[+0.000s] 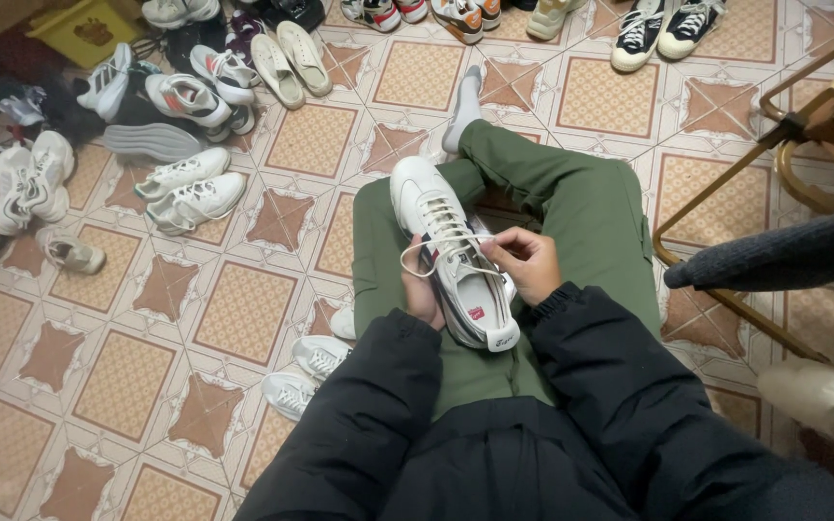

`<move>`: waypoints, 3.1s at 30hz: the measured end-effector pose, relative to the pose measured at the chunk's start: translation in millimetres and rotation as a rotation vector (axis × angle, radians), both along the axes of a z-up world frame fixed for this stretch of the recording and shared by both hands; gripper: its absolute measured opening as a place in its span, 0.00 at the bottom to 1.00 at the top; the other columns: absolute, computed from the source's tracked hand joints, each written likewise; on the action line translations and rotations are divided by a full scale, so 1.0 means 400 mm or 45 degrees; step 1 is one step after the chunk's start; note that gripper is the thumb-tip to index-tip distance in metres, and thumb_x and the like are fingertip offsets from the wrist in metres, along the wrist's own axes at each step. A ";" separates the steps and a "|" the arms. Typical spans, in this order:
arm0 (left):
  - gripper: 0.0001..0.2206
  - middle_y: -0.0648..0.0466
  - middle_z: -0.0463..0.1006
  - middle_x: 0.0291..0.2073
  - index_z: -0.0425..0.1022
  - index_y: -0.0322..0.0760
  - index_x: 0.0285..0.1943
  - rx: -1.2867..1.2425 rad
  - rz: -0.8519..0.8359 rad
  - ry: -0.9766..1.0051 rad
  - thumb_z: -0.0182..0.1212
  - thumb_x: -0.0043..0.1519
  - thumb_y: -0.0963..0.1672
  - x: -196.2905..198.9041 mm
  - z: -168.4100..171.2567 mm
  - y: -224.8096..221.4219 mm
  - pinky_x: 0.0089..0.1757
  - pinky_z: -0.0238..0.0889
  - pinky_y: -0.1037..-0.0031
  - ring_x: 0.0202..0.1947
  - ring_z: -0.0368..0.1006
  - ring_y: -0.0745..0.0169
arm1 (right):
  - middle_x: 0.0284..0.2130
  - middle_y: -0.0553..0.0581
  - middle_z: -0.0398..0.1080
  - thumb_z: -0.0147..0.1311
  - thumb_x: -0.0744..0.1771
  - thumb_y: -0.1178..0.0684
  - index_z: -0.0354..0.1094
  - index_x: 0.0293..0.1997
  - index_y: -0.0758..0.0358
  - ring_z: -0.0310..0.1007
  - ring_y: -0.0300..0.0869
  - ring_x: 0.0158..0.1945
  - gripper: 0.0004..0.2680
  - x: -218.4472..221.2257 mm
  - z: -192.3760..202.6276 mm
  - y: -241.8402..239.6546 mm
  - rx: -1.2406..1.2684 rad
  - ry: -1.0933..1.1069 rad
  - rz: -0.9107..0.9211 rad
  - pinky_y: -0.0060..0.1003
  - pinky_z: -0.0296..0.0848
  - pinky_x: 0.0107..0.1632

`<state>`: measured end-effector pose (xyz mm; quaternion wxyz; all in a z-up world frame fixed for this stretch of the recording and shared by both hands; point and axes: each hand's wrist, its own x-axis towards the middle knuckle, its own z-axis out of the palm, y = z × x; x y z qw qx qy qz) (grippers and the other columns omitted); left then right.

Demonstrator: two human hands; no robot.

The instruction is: The person is sitting on a tiled floor, carefully threading laces through the eyelets of a white sneaker.

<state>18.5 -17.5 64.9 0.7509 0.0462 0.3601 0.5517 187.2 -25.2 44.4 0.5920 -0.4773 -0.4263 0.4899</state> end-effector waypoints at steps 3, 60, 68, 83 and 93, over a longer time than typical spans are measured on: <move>0.33 0.41 0.81 0.52 0.75 0.35 0.63 -0.025 0.009 0.003 0.60 0.59 0.60 -0.008 -0.005 0.006 0.53 0.74 0.55 0.52 0.79 0.44 | 0.29 0.58 0.77 0.69 0.65 0.57 0.78 0.35 0.66 0.72 0.34 0.29 0.04 -0.004 -0.005 -0.004 0.052 -0.042 0.045 0.26 0.74 0.29; 0.32 0.34 0.73 0.58 0.67 0.23 0.69 -0.094 -0.101 0.075 0.43 0.66 0.54 -0.009 0.078 -0.024 0.55 0.59 0.58 0.54 0.68 0.44 | 0.31 0.52 0.74 0.61 0.57 0.65 0.70 0.40 0.60 0.72 0.43 0.27 0.12 -0.037 0.235 -0.074 0.837 -1.127 -0.233 0.36 0.72 0.30; 0.33 0.35 0.73 0.57 0.66 0.24 0.70 -0.116 -0.119 0.078 0.42 0.67 0.55 -0.011 0.061 -0.017 0.55 0.60 0.57 0.54 0.68 0.44 | 0.33 0.51 0.71 0.64 0.58 0.62 0.74 0.37 0.58 0.71 0.41 0.26 0.09 -0.032 0.211 -0.073 0.787 -1.162 -0.173 0.34 0.72 0.29; 0.30 0.36 0.73 0.59 0.66 0.26 0.71 -0.085 -0.095 0.075 0.41 0.68 0.54 -0.012 0.080 -0.019 0.55 0.58 0.56 0.55 0.67 0.44 | 0.33 0.53 0.72 0.62 0.59 0.60 0.78 0.45 0.59 0.71 0.43 0.28 0.11 -0.040 0.246 -0.083 0.701 -1.156 -0.227 0.34 0.73 0.31; 0.28 0.37 0.73 0.55 0.65 0.29 0.69 -0.010 -0.089 0.051 0.41 0.70 0.54 -0.018 0.025 -0.010 0.53 0.61 0.56 0.52 0.68 0.46 | 0.33 0.52 0.69 0.66 0.60 0.61 0.78 0.36 0.60 0.70 0.41 0.30 0.05 -0.041 0.241 -0.080 0.793 -1.049 -0.253 0.33 0.71 0.32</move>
